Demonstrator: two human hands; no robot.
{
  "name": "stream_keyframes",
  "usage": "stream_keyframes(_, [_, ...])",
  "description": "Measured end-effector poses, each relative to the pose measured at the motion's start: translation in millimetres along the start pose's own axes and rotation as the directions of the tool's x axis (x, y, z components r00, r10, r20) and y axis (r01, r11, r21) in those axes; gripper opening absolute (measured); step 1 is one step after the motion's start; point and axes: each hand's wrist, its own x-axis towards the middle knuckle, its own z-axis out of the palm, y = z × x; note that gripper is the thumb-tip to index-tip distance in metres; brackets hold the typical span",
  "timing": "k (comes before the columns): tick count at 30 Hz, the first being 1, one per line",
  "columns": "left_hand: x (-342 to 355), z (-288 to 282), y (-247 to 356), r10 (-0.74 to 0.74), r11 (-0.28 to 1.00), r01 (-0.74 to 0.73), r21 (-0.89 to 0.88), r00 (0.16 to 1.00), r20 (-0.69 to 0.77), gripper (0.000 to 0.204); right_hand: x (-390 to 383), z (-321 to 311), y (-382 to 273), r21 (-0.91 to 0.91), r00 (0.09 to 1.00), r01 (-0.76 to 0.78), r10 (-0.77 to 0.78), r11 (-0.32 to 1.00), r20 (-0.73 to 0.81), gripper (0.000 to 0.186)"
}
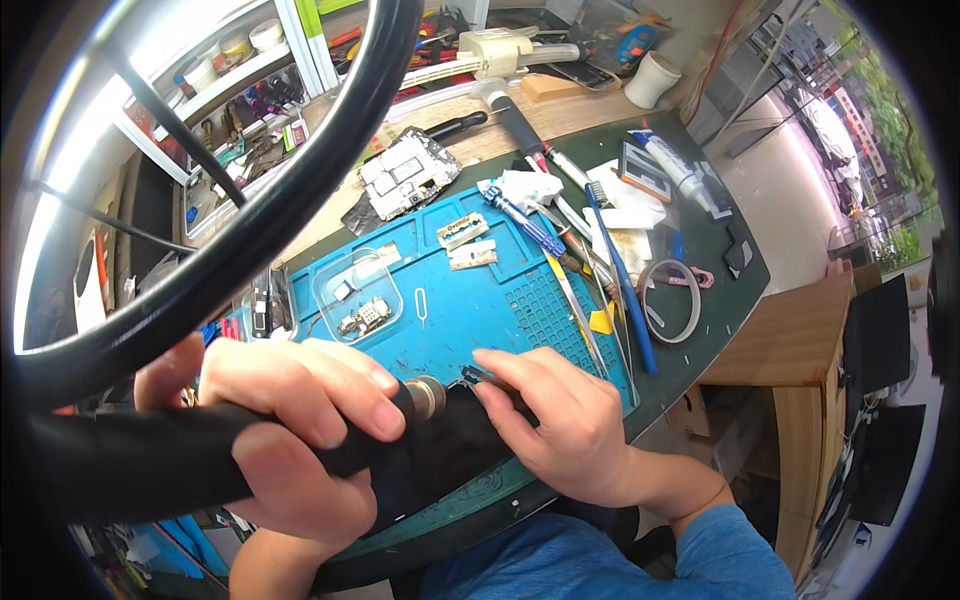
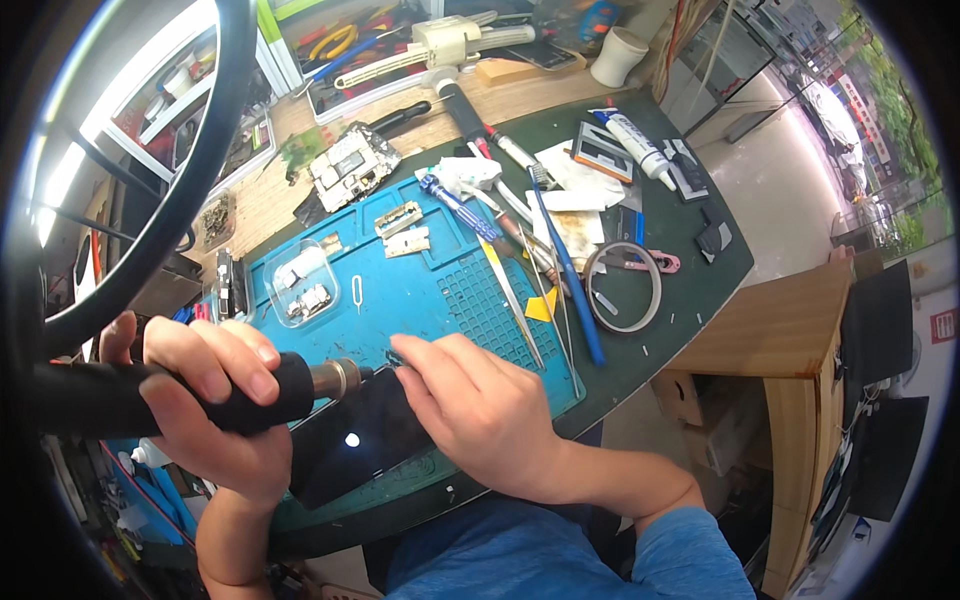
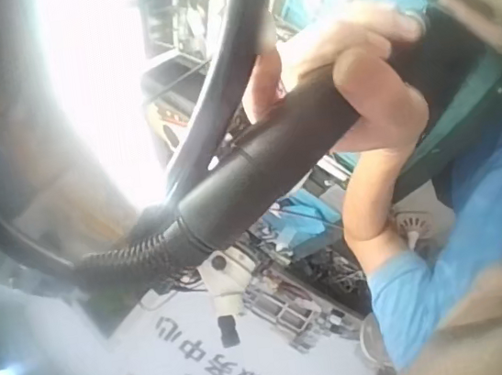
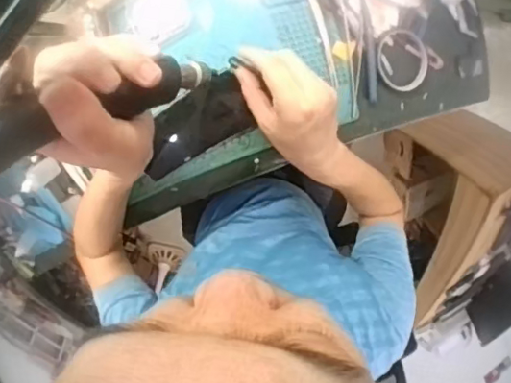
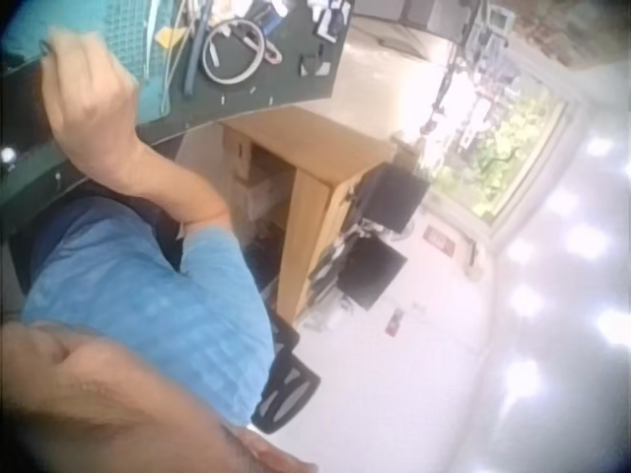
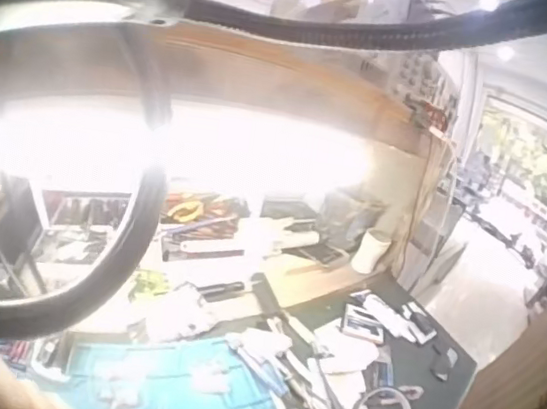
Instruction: The person uses a rotary tool to grind a small area on the smartphone screen, then applies a liquid from a bottle and uses a hot air gun to heat the same spot. The person repeatedly handles the phone and tools while working on the screen.
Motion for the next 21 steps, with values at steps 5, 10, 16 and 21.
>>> stream_keyframes(5, [-6.4, -7.3, -13.5, 0.057, 0.995, -0.050, -0.084, 0.995, 0.081, 0.059, -6.2, 6.4, 2.9, 0.006, 0.999, -0.014, 0.014, 1.000, -0.036, 0.027])
stream_keyframes(10, [-5.4, -8.0, -15.5, 0.052, 0.997, -0.049, -0.056, 0.996, 0.068, 0.065, -7.8, 6.0, 3.8, 0.039, 0.999, -0.035, 0.035, 0.999, -0.008, 0.028])
stream_keyframes(16, [0.8, -7.1, -11.1, 0.067, 0.996, -0.062, -0.068, 0.994, 0.080, 0.058, -3.1, 2.9, 3.2, -0.032, 0.999, -0.037, 0.037, 0.999, 0.010, 0.030])
stream_keyframes(21, [0.7, 6.1, -2.7, 0.010, 0.998, -0.012, -0.056, 0.999, -0.031, 0.047, -3.1, 5.8, 6.9, -0.071, 0.999, -0.036, 0.034, 0.997, -0.034, 0.030])
